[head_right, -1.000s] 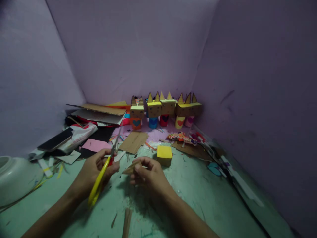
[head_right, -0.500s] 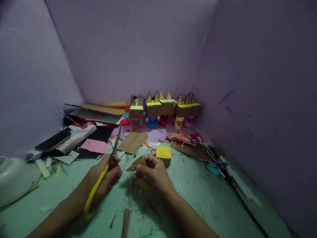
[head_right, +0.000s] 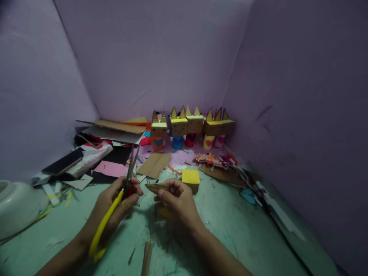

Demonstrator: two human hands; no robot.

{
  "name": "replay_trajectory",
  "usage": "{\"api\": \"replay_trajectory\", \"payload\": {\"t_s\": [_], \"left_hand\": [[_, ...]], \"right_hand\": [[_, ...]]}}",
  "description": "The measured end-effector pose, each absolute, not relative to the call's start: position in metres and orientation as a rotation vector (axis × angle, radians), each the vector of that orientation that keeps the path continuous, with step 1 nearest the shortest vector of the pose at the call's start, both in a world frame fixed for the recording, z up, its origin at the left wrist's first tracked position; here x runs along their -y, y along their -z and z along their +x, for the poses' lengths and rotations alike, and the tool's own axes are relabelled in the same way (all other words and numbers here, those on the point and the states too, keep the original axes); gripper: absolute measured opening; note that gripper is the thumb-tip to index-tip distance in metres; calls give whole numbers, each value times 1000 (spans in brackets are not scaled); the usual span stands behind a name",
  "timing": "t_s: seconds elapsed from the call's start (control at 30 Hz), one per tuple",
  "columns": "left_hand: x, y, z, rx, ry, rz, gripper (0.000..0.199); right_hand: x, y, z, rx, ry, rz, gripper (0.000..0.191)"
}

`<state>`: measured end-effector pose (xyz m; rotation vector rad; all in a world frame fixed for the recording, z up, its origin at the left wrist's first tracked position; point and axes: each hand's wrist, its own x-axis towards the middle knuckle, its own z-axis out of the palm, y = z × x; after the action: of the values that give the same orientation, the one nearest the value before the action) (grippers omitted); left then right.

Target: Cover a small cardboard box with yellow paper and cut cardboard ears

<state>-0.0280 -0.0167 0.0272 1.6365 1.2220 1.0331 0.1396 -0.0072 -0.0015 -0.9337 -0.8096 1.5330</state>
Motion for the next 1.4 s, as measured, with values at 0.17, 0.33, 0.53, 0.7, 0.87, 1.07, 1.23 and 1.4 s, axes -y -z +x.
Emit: {"api": "replay_trajectory", "payload": {"t_s": [0.17,0.33,0.53,0.7,0.87,1.07,1.23,1.4], "left_hand": [[20,-22,-20,-1144,-1069,1351,29],[16,-23,-22,-1202,-1114,1349,25],[14,-29,-30,-1209,-991,1629,25],[19,-29,-25,-1198,-942,1778,21],[18,-22,-27,-1266,-1049,1950,19],[16,-14,-32,-1323,-864,2194,37],[22,-5,-33,-1306,-722,2174,61],[25,3,-31,-1340,-645,2181,63]], "right_hand": [[17,8,129,1176,-1155,-993,12],[27,8,130,1666,-776,-828,22],[22,6,129,1249,-1430,-922,23],[18,8,127,1173,-1684,-998,25],[12,6,132,908,-1602,-986,27],[3,-2,146,798,-1364,-939,23],[2,0,153,922,-1224,-926,16],[4,6,152,1034,-1166,-977,14]]}}
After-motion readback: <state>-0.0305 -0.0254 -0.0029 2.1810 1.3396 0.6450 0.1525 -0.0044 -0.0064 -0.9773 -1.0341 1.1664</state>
